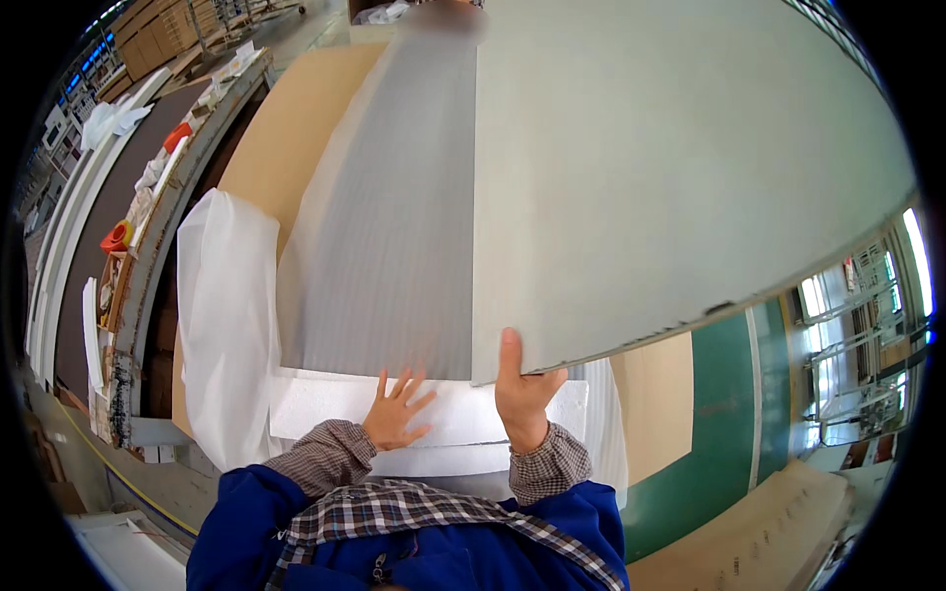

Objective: The person places a large dark brown panel onto a workbench and covers it with a white protective sheet. They then wipe the surface of the panel with a cloth and use a blue marker to make marks on the edges. The person continues to wipe the panel and handle the protective sheet while a coworker works nearby.

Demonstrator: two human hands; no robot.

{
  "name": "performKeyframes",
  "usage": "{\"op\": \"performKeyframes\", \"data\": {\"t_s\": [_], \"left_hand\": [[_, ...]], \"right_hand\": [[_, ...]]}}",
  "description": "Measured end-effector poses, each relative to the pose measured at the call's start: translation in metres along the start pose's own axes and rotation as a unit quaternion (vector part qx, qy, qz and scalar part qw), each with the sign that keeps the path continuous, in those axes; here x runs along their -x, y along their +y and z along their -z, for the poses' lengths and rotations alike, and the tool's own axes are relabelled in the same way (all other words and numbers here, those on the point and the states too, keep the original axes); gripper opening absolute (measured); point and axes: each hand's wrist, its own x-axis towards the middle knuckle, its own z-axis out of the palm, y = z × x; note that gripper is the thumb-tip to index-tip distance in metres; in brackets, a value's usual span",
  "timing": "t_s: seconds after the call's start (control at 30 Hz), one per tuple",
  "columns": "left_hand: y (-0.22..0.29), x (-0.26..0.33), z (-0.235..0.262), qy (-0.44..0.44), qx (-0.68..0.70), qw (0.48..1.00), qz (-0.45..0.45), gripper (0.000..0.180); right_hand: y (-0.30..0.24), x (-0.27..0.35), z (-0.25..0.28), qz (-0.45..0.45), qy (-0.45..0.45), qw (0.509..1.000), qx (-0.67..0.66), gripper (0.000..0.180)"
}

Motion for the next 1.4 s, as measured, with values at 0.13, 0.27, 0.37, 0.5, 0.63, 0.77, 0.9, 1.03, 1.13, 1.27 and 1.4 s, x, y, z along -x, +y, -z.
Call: {"op": "performKeyframes", "data": {"t_s": [0.13, 0.27, 0.37, 0.5, 0.63, 0.77, 0.9, 1.03, 1.13, 1.27, 1.4], "left_hand": [[-0.011, 0.020, -0.051, -0.059, -0.035, 0.998, -0.012, 0.059], [-0.007, 0.019, -0.049, -0.075, -0.035, 0.997, -0.005, 0.060], [-0.006, 0.018, -0.046, -0.065, -0.031, 0.997, -0.011, 0.060], [-0.009, 0.017, -0.046, -0.060, -0.039, 0.997, -0.017, 0.060], [-0.012, 0.015, -0.046, -0.090, -0.053, 0.994, -0.019, 0.061], [-0.012, 0.015, -0.046, -0.075, -0.042, 0.996, -0.027, 0.061], [-0.010, 0.017, -0.046, -0.079, -0.049, 0.995, -0.026, 0.061], [-0.013, 0.019, -0.048, -0.091, -0.020, 0.995, -0.031, 0.061], [-0.013, 0.021, -0.051, -0.082, -0.019, 0.996, -0.031, 0.060], [-0.014, 0.021, -0.057, -0.033, 0.025, 0.998, -0.051, 0.059], [-0.019, 0.023, -0.061, -0.004, 0.065, 0.994, -0.085, 0.056]], "right_hand": [[0.005, 0.003, -0.001, -0.040, 0.082, 0.996, 0.007, 0.020], [0.015, -0.004, 0.009, -0.077, 0.167, 0.983, 0.000, 0.022], [0.021, -0.010, 0.020, -0.109, 0.196, 0.974, -0.035, 0.026], [0.033, -0.020, 0.034, -0.142, 0.259, 0.951, -0.087, 0.030], [0.052, -0.028, 0.057, -0.190, 0.306, 0.921, -0.148, 0.032], [0.071, -0.035, 0.081, -0.273, 0.312, 0.886, -0.206, 0.035], [0.084, -0.038, 0.094, -0.340, 0.268, 0.853, -0.292, 0.041], [0.092, -0.025, 0.093, -0.363, 0.240, 0.850, -0.295, 0.045], [0.103, -0.005, 0.082, -0.393, 0.180, 0.834, -0.344, 0.047], [0.128, 0.028, 0.046, -0.457, 0.168, 0.786, -0.382, 0.049], [0.145, 0.062, -0.010, -0.557, 0.177, 0.681, -0.440, 0.049]]}}
